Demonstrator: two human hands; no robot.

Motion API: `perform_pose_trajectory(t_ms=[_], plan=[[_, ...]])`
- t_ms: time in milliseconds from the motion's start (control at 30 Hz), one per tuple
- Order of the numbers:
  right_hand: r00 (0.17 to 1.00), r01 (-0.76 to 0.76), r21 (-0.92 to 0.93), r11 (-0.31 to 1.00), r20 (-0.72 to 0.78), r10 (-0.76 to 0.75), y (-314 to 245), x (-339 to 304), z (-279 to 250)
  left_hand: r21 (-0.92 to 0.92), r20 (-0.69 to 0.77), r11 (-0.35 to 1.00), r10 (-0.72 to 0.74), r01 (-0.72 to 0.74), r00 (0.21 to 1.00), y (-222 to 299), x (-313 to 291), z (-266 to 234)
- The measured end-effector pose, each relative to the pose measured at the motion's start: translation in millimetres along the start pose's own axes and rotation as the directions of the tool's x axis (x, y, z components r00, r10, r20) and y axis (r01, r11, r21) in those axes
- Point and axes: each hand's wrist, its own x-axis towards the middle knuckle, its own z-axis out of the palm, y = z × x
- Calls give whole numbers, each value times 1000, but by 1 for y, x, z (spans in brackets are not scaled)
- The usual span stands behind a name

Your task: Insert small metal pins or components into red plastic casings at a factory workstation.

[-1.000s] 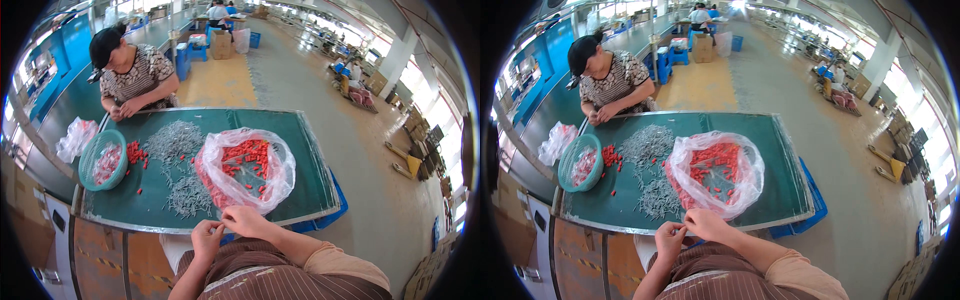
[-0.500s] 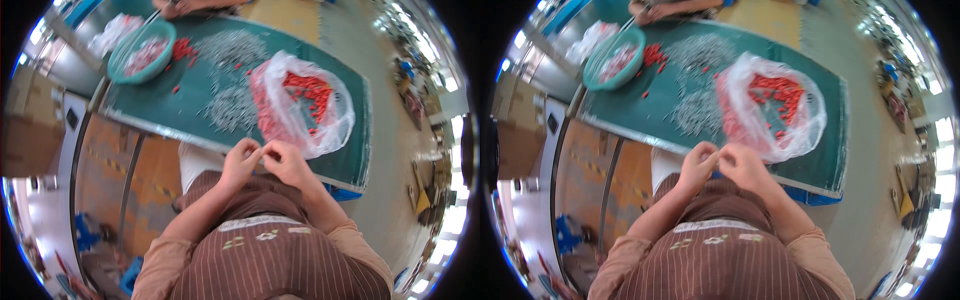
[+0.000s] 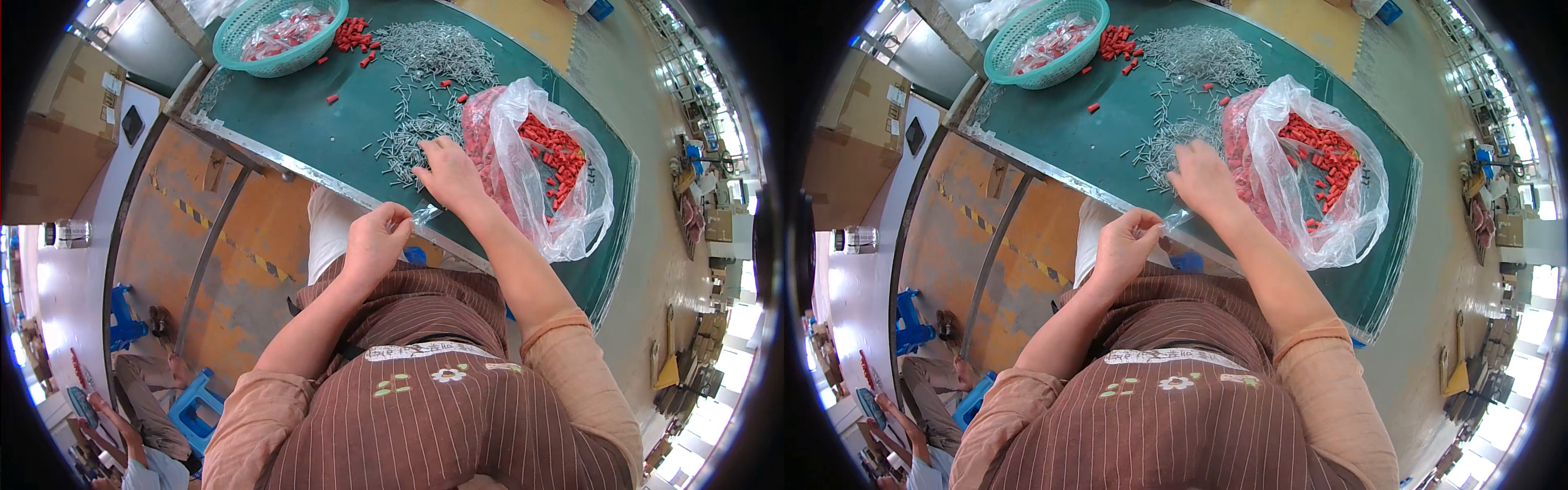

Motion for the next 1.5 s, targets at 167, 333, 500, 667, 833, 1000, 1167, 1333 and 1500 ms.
perform_pose_trajectory(t_ms=[167,333,500,667,833,1000,1167,1333,1500], plan=[[997,-43,-71,997,62,48,6,22,13,-60,-59,995,72,-76,996,-5,3,-1],[993,-27,-65,998,112,34,28,31,16,-106,-17,994,-16,14,1000,-7,10,-3],[935,-334,223,916,200,293,42,32,3,-75,-8,997,-16,15,1000,-4,17,-8],[768,-616,698,366,429,475,40,24,-26,60,-62,998,32,-28,998,3,30,-9],[803,-537,828,162,442,399,18,6,-57,78,-35,997,-7,10,999,20,49,-3],[887,-449,830,332,367,281,-14,-17,-79,167,22,986,-25,21,999,45,61,6],[954,-267,672,691,83,287,-10,-33,-65,165,49,985,51,-58,997,52,62,17],[975,-171,593,787,-11,220,-2,-40,-65,76,117,997,-9,0,993,55,61,19],[982,-175,529,830,31,188,-7,-44,-79,-1,118,998,-57,58,991,54,60,23]])
